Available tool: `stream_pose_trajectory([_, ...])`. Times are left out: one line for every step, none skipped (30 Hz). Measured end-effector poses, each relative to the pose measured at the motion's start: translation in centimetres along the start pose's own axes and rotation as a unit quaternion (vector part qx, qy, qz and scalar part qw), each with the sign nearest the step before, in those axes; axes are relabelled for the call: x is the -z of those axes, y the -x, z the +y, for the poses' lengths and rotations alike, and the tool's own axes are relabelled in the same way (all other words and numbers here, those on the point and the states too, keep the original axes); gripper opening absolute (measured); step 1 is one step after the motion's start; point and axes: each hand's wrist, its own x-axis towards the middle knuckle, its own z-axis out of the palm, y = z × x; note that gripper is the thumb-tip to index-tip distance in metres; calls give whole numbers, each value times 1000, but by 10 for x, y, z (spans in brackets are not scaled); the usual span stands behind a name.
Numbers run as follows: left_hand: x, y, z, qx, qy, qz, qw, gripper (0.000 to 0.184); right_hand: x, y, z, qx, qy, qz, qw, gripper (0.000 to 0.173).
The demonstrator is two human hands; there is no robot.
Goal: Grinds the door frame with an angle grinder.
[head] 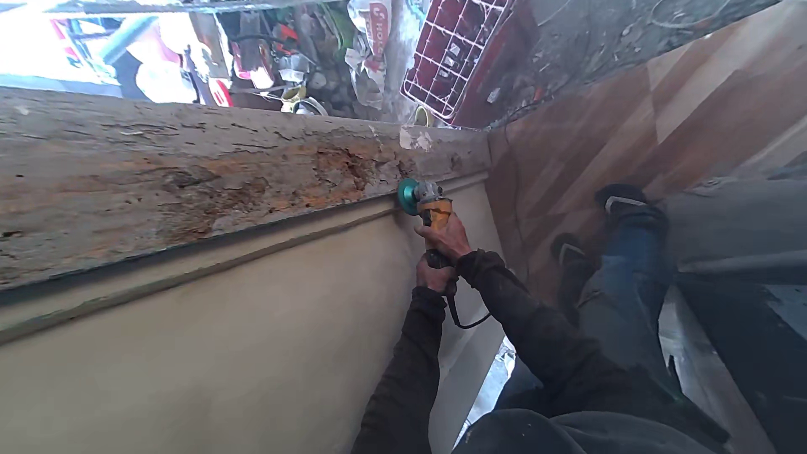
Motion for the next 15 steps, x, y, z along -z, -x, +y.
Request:
stream_pose_trajectory([-1, 1, 0, -6, 2, 8, 1000, 51, 1, 1, -2, 10, 4, -3, 1000, 93])
stream_pose_trajectory([-2, 3, -1, -15, 3, 16, 1000, 51, 1, 2, -3, 19, 9, -4, 1000, 92])
stream_pose_trajectory([-2, 4, -1, -24, 5, 25, 999, 50, 0, 4, -5, 26, 14, -6, 1000, 92])
stream_pose_trajectory([-3, 6, -1, -31, 5, 28, 999, 49, 1, 5, -7, 32, 21, -6, 999, 92])
stream_pose_trajectory([-4, 6, 0, -32, 4, 28, 999, 49, 1, 5, -9, 34, 28, -5, 999, 92])
stream_pose_trajectory([-3, 5, 2, -29, 1, 25, 999, 49, 1, 4, -11, 31, 34, -4, 999, 92])
stream_pose_trajectory([-4, 2, 3, -25, -1, 20, 999, 48, 2, 1, -12, 25, 34, -3, 999, 93])
stream_pose_trajectory([-5, -1, 5, -17, -4, 13, 1000, 47, 4, -3, -12, 19, 34, 0, 999, 94])
stream_pose_trajectory([-7, -4, 6, -8, -6, 7, 1000, 46, 5, -6, -11, 14, 33, 0, 999, 94])
stream_pose_trajectory([-8, -6, 7, -3, -7, 5, 1000, 46, 7, -10, -9, 10, 32, 1, 999, 94])
stream_pose_trajectory([-9, -7, 8, -1, -7, 3, 1000, 46, 8, -12, -8, 8, 31, 2, 999, 94])
stream_pose_trajectory([-11, -8, 8, -3, -8, 5, 1000, 46, 9, -13, -8, 10, 31, 4, 999, 94])
stream_pose_trajectory([-10, -7, 10, -5, -10, 6, 1000, 46, 9, -13, -9, 14, 32, 3, 999, 93])
stream_pose_trajectory([-9, -4, 9, -8, -13, 10, 1000, 46, 8, -11, -9, 19, 31, 1, 999, 93])
stream_pose_trajectory([-8, -2, 8, -13, -12, 14, 1000, 45, 7, -8, -10, 24, 31, -2, 999, 93])
